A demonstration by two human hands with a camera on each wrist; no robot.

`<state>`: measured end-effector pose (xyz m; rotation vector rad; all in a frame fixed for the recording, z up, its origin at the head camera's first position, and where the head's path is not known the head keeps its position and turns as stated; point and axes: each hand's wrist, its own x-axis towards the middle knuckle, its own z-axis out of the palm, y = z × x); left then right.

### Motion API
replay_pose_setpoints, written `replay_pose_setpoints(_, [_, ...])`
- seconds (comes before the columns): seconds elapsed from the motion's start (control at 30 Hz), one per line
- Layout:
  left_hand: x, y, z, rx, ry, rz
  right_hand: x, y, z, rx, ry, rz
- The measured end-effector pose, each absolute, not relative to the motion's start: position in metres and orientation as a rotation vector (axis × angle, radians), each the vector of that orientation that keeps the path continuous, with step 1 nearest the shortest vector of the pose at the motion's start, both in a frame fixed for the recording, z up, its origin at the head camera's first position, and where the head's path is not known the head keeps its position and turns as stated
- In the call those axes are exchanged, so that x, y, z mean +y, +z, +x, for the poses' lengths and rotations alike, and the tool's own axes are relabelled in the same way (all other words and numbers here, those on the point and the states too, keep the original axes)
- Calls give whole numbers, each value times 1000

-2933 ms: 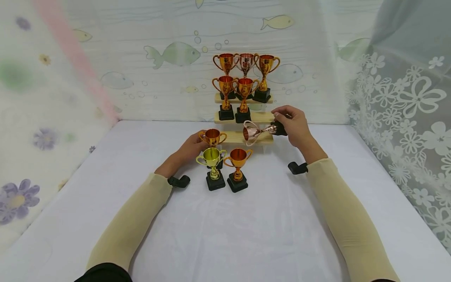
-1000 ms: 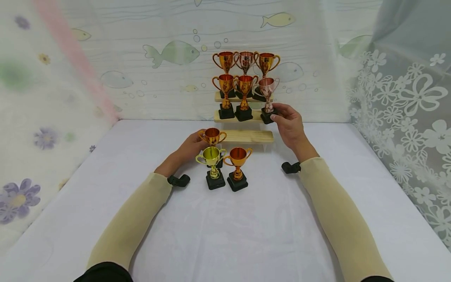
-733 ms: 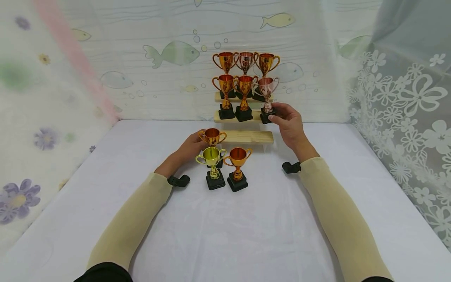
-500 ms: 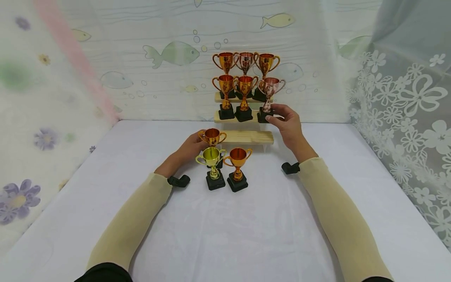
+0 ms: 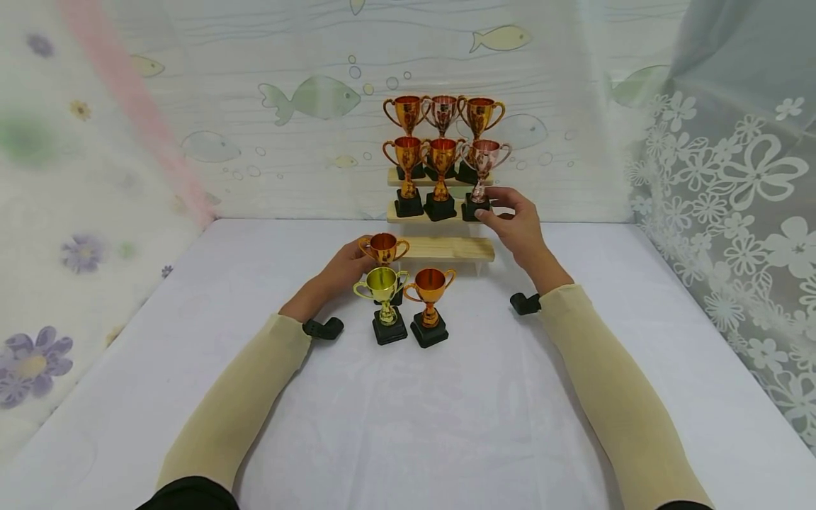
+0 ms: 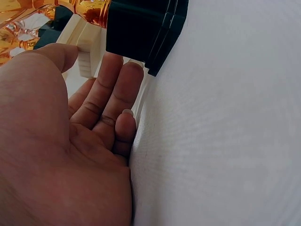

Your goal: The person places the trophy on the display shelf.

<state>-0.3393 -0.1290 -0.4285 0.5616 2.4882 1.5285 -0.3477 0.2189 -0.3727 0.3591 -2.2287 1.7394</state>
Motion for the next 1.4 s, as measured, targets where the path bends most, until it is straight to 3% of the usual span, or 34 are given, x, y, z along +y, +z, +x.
replay_pose_setpoints(0.43, [-129,-426,-336,2523,1502,574,238,-356,-340,-2046,1762,259])
replay_pose_setpoints(0.73, [-130,-425,-336,2532,1500,575,242,-326,-320,-2112,1770,637])
replay_pose_setpoints(1.03, [-129,-429,-339,2519,1496,579,220,-292,-281,-2447,1413,1006])
replay_pose_setpoints(1.4, [-130,-428,-336,2537,1484,572,209,-300,-284,-2733,1224,1356])
